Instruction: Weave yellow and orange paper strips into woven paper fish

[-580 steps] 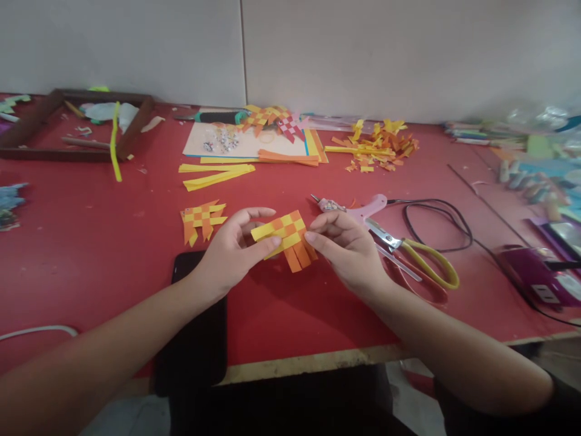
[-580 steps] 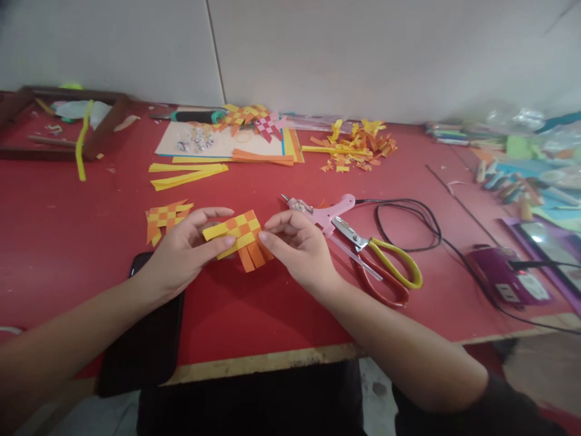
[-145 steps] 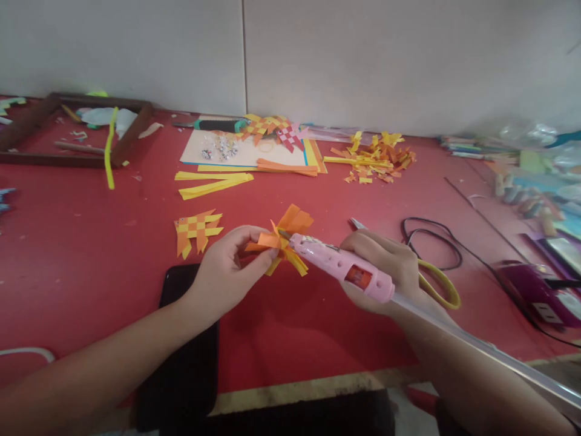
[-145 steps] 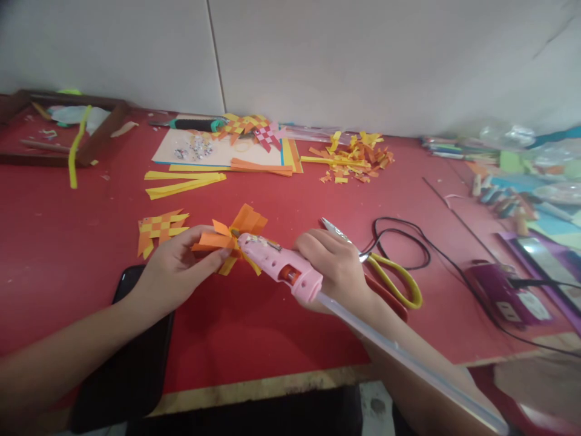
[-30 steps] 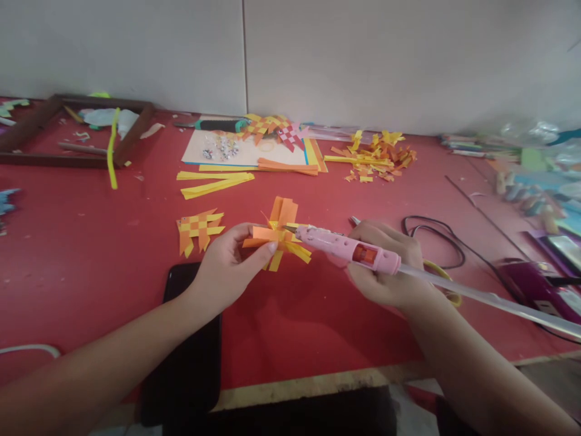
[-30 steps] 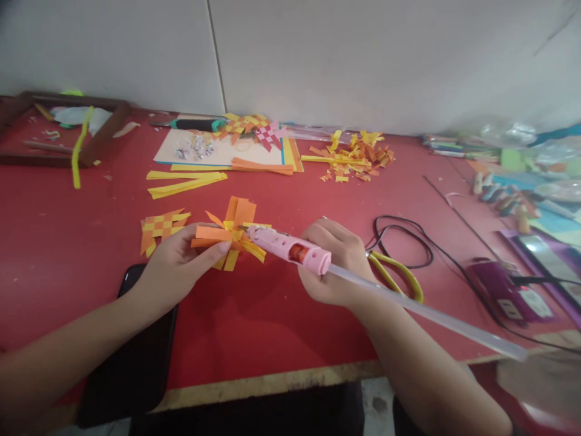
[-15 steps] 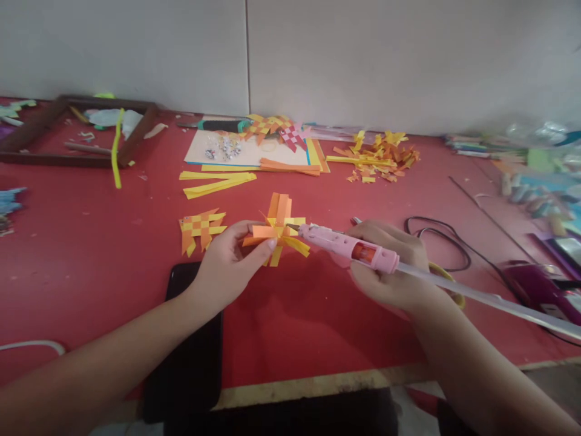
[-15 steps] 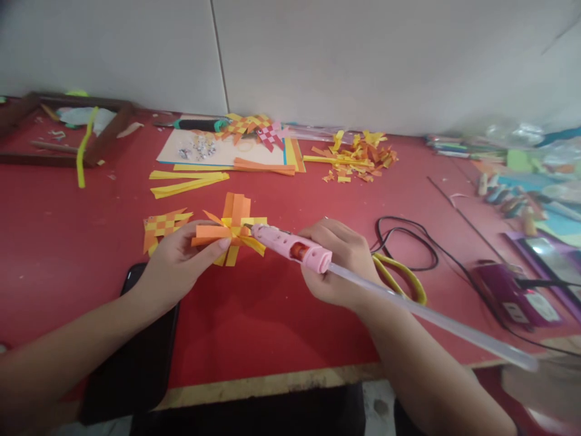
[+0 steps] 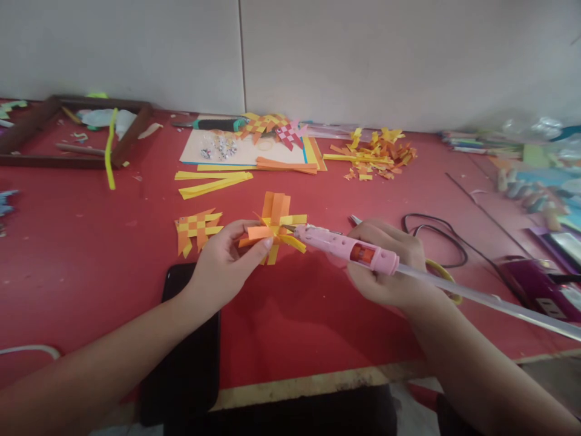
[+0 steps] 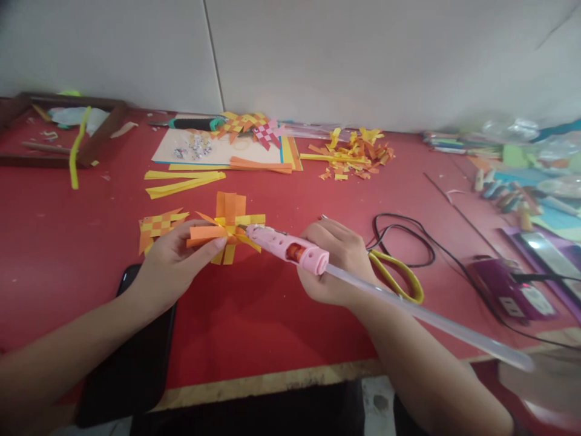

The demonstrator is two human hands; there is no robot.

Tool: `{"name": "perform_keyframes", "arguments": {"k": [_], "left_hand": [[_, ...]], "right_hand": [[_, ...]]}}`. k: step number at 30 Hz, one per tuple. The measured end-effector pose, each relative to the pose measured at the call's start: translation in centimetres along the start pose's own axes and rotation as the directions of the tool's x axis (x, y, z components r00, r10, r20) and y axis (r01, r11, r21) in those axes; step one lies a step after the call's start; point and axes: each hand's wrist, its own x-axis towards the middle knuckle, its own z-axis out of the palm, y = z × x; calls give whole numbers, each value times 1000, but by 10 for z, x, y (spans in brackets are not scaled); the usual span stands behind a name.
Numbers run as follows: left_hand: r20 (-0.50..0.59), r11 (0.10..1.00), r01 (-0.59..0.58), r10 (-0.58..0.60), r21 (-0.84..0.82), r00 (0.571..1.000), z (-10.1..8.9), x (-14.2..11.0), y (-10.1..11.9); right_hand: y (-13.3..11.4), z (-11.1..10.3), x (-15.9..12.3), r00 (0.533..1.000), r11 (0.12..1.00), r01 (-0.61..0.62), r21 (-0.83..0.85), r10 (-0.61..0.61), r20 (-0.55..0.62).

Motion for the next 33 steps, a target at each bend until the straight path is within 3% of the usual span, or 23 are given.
{"name": "perform_keyframes", "arguments": {"k": [22,33], "left_hand": [[-45,1000,25,-25,-6,999,0,0,1],[-15,1000,5,-4,20,1000,-1,0,4]], "right_hand": [[-2,-2,1,997,997,-35,62,30,69],[-4,-1,1,996,999,-42,33,39,80]]}}
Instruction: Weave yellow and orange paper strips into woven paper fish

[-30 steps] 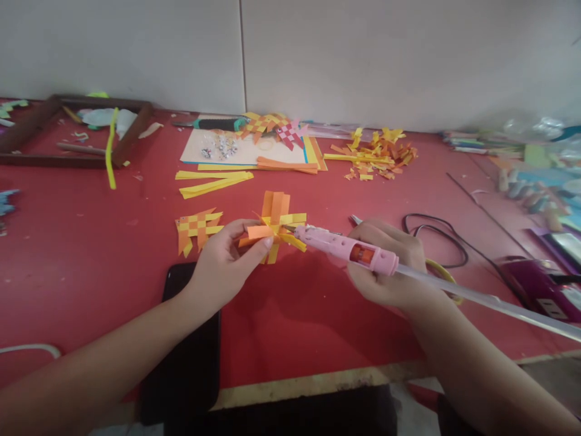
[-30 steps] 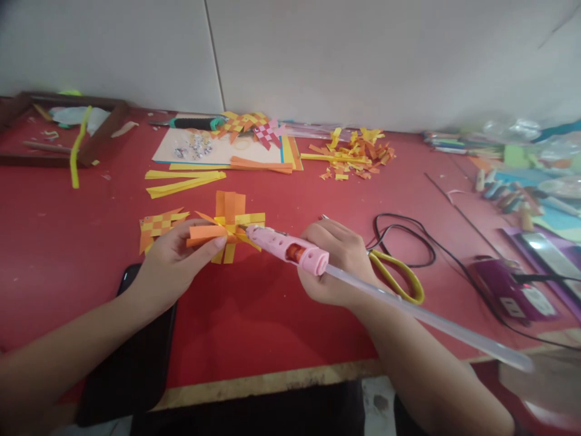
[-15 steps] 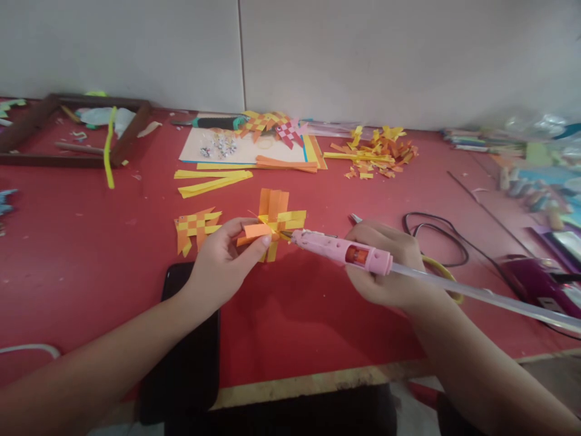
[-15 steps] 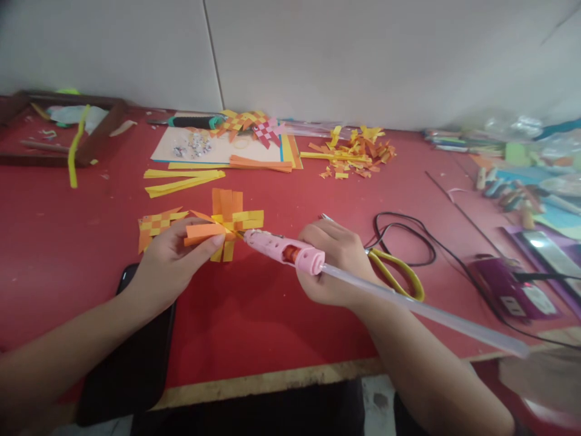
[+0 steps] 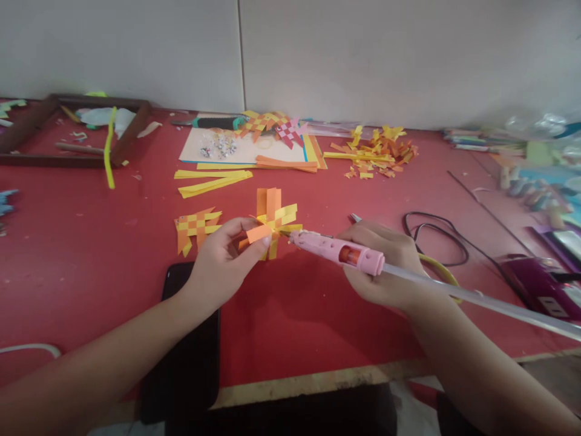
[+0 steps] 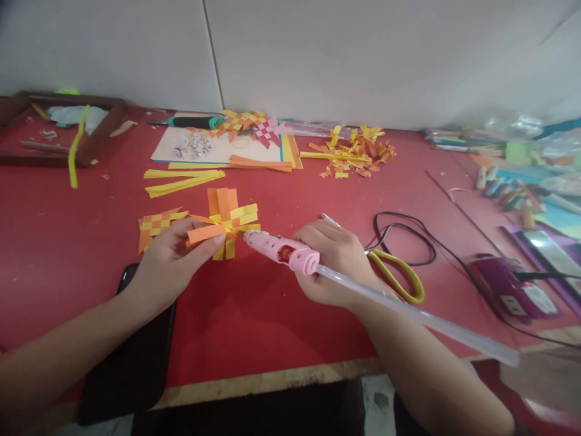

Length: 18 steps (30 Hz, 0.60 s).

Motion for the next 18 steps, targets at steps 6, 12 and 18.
{"name": "perform_keyframes", "arguments": {"k": [6,12,18], "left_hand": [[3,1000,-8,8,-2,1000,-1,0,-3],[8,999,14,-13,-44,1000,0,0,-7],[81,980,96,-83,-175,993,-5,-4,-7]], "right_hand": [[10,1,-2,1000,999,-12,-29,12,-19],[26,3,-9,920,943,-318,97,331,-210],[51,8,-9,955,912,-296,-283,285,-82]]}}
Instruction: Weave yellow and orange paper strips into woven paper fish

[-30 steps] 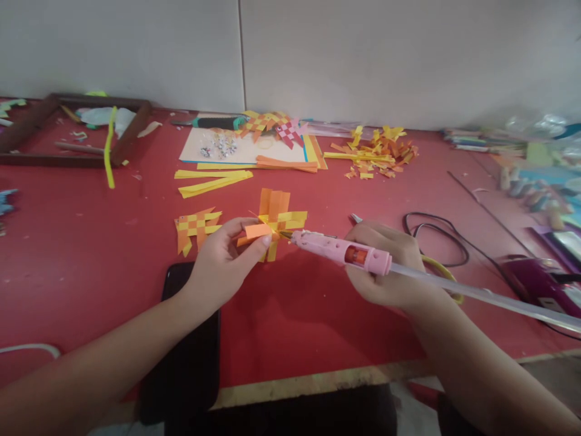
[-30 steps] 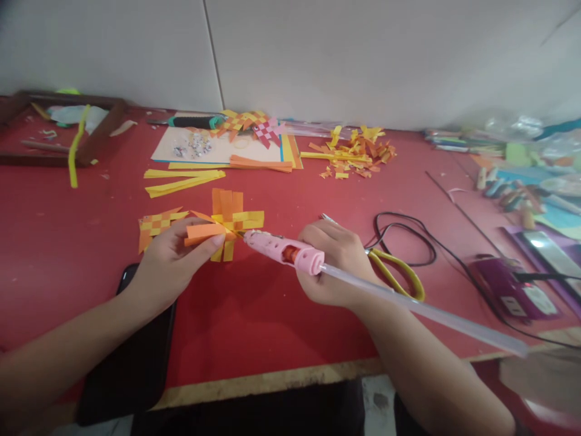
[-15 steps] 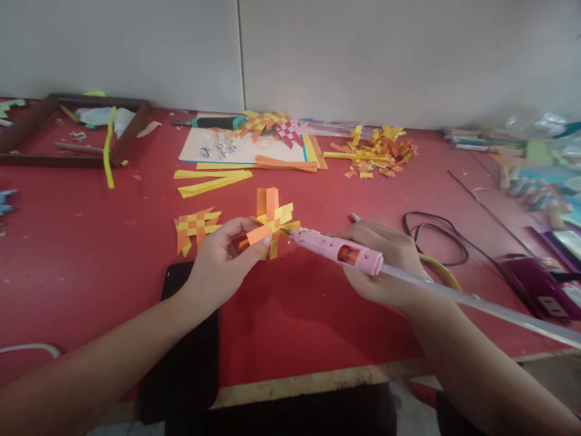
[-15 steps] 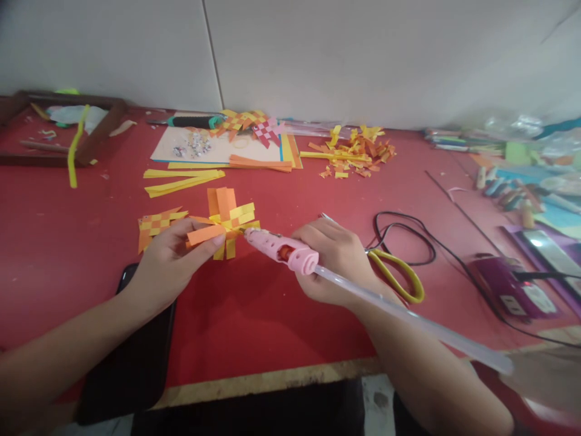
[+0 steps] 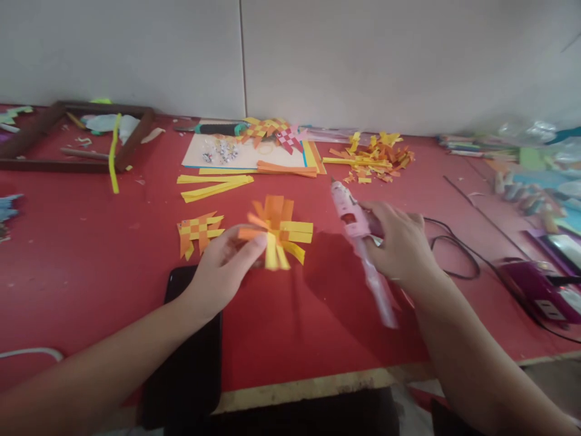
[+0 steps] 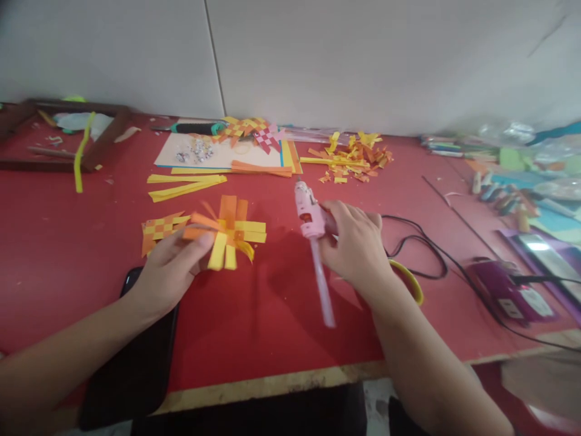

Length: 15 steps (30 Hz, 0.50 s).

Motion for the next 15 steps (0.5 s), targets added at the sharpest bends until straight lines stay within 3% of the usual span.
{"name": "perform_keyframes", "arguments": {"k": [3,5,7,9,11,13,15], "left_hand": [[49,989,36,-29,-145,998,-1,-1,3],[20,994,38,-36,-98,999,0,-1,3],[-10,999,41,-41,3,999,1,-1,3],[-6,998,29,-29,49,1000,3,0,2],[0,1000,1,-1,8,1000,4,0,3],[-19,998,-17,16,-65,1000,5,0,5],[-19,992,-6,3,-128,1000,7,0,8]], "right_hand": [[4,6,1,992,991,-22,-134,39,124],[0,7,0,990,986,-33,-166,56,132],[-10,4,-1,997,991,-28,-127,37,66],[-23,-2,-3,998,999,-22,33,23,-58],[-37,-7,-7,988,947,-7,320,55,-142],[-50,-11,-11,991,790,-5,613,85,-101],[-62,-13,-15,998,635,-49,771,54,19]]}}
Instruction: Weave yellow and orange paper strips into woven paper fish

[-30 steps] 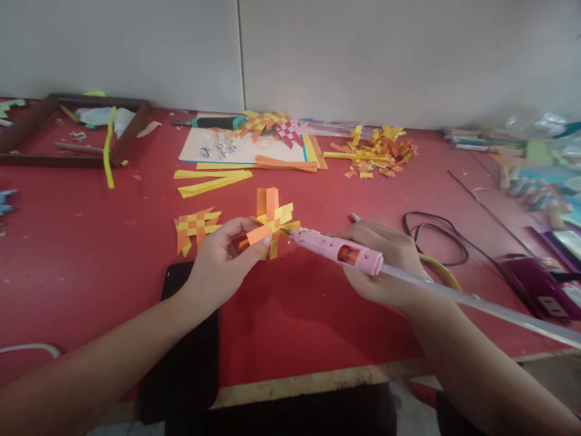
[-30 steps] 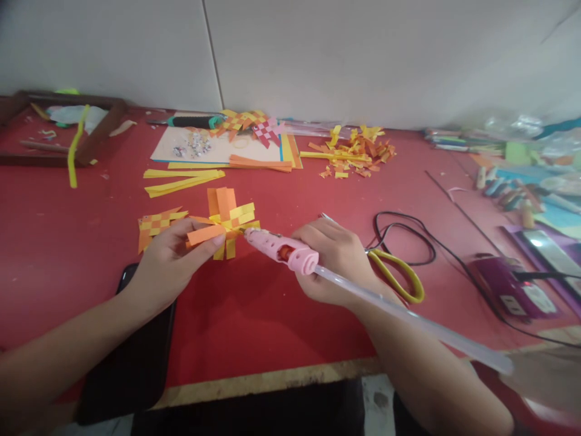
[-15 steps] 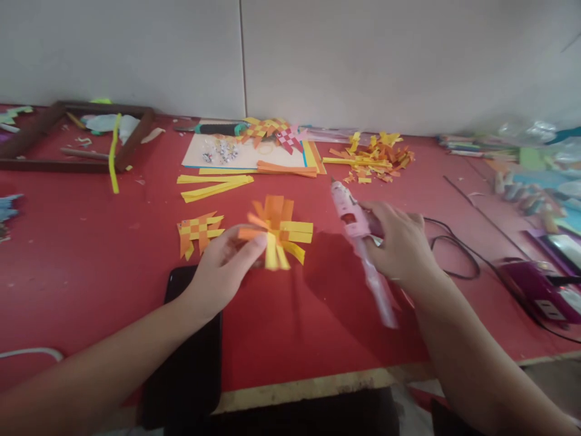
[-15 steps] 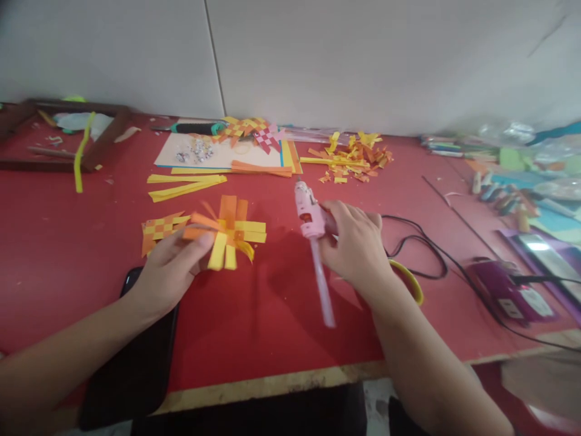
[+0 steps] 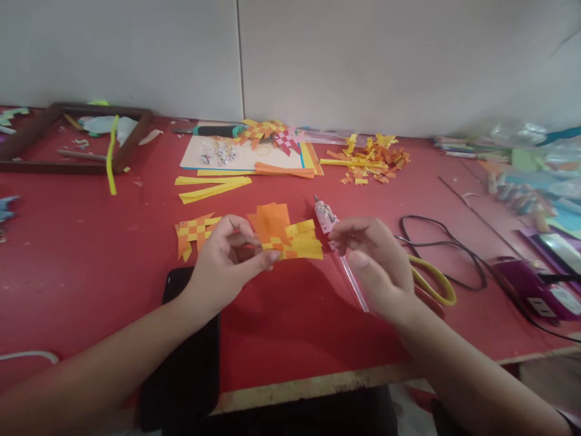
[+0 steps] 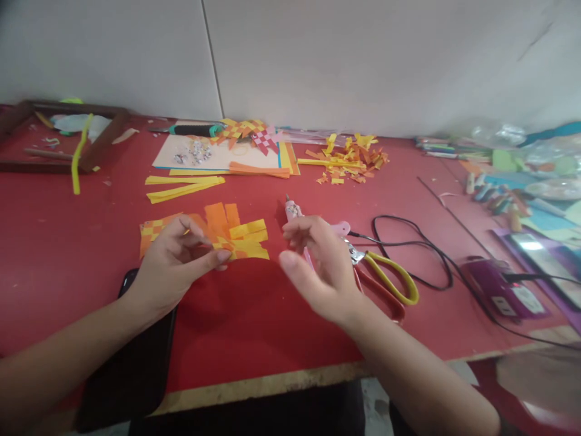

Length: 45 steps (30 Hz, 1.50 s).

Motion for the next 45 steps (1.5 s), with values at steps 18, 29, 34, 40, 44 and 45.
{"name": "perform_keyframes", "arguments": {"k": [18,29,34,40,44,45], "left_hand": [[199,986,-114,88,124,976,-4,-8,0],[301,969,-203,153,142,941,-1,-10,9],[319,945,-288,228,155,920,0,-9,2],[360,874,-460,384,155,850,-1,-6,3],[392,869,-463,369,178,843,-1,-6,5],[402,869,-464,367,174,839,-1,-6,5]], "right_hand": [[-1,23,-2,974,979,203,19,-204,100],[-9,30,-2,987,972,134,195,-148,59],[-10,30,-3,985,977,138,164,-152,76],[-12,32,-1,968,967,206,150,-224,114],[-12,31,0,965,965,226,131,-240,102],[-12,31,0,966,966,222,130,-236,102]]}}
